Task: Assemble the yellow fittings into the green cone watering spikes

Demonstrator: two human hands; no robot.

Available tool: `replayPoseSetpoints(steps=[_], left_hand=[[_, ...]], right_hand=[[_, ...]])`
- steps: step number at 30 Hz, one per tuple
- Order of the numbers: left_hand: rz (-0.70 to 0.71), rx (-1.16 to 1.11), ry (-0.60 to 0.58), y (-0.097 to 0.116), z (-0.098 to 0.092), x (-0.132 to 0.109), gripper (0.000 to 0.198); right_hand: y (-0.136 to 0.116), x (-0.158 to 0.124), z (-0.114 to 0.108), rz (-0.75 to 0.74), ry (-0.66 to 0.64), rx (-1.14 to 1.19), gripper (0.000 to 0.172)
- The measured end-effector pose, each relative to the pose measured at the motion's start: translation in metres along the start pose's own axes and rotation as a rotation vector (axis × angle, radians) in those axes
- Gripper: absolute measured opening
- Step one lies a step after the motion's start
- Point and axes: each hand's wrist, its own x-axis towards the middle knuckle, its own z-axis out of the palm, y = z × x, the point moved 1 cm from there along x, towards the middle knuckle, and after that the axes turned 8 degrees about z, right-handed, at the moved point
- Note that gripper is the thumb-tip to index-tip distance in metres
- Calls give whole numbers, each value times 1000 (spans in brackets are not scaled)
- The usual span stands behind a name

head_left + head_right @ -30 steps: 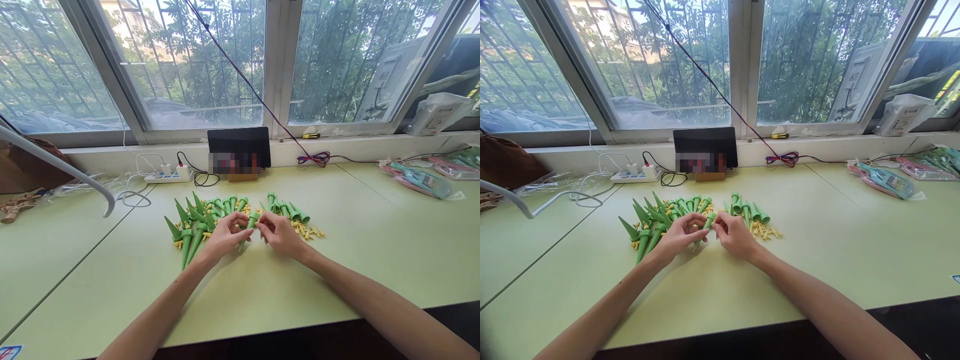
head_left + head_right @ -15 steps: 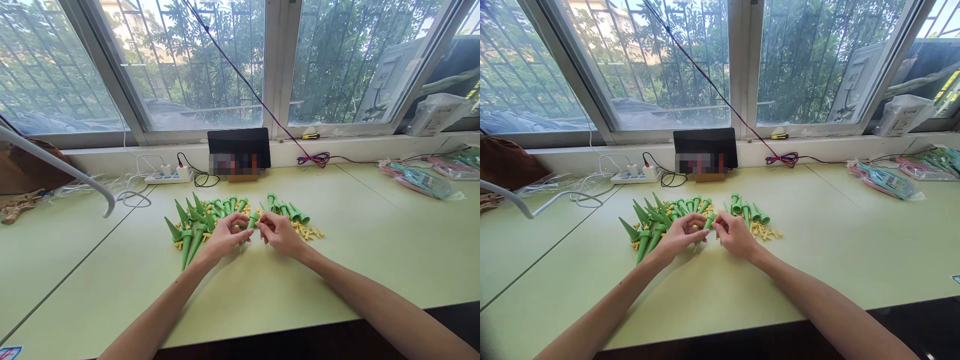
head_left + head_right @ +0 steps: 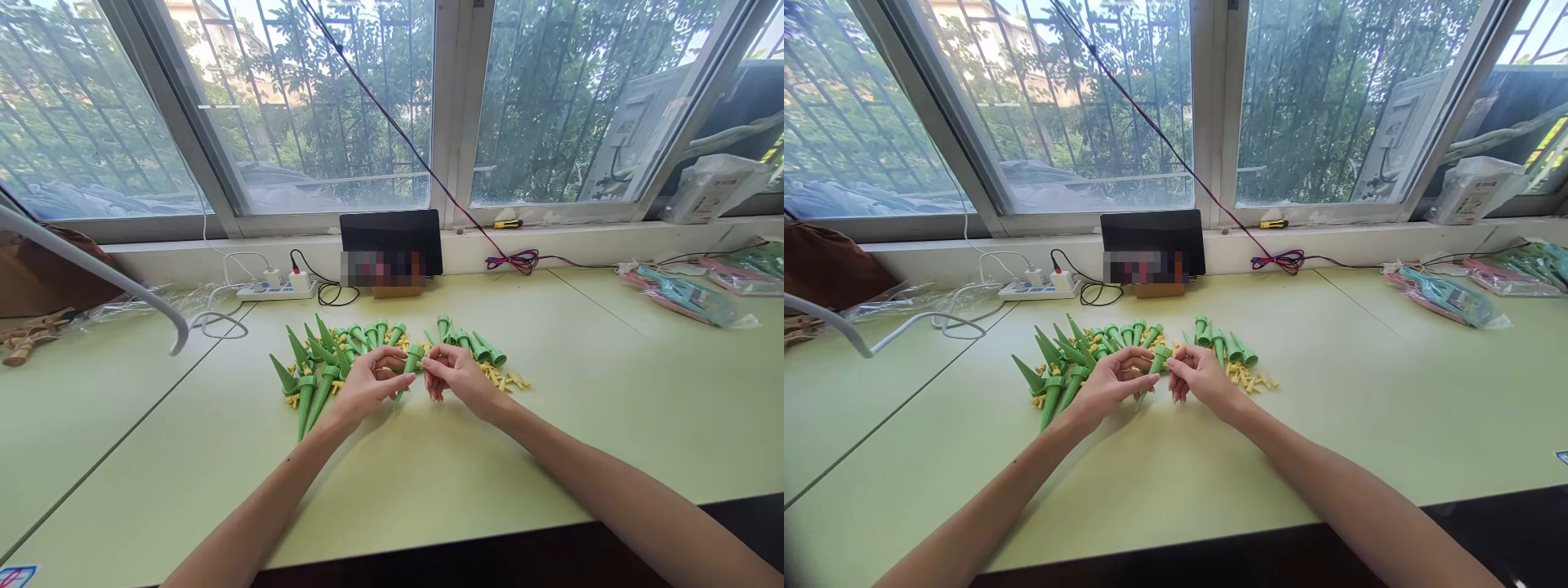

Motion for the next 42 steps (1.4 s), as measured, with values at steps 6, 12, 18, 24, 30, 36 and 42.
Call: replayPoseSetpoints(steps=[6,12,18,24,30,36,42], left_hand=[[2,49,-20,1,3,0,35],[153,212,11,4,5,0,20],[431,474,102,2,3,1,16],[506,664,158,6,6,-1,12],[403,632,64,7,13,-4,17],[237,340,16,4,11,-3,19],[142,139,52,4,11,-1,29]], right_hand=[[0,0,0,65,-47,113,42],[1,0,-1,91,-106,159,39],[4,1,-1,134,-171,184,36],[8,2,-1,125,-153,172,38],[4,0,0,114,-143,128,40],[1,0,-1,95,-123,113,41],[-1,-1,-2,87,-133,105,40]])
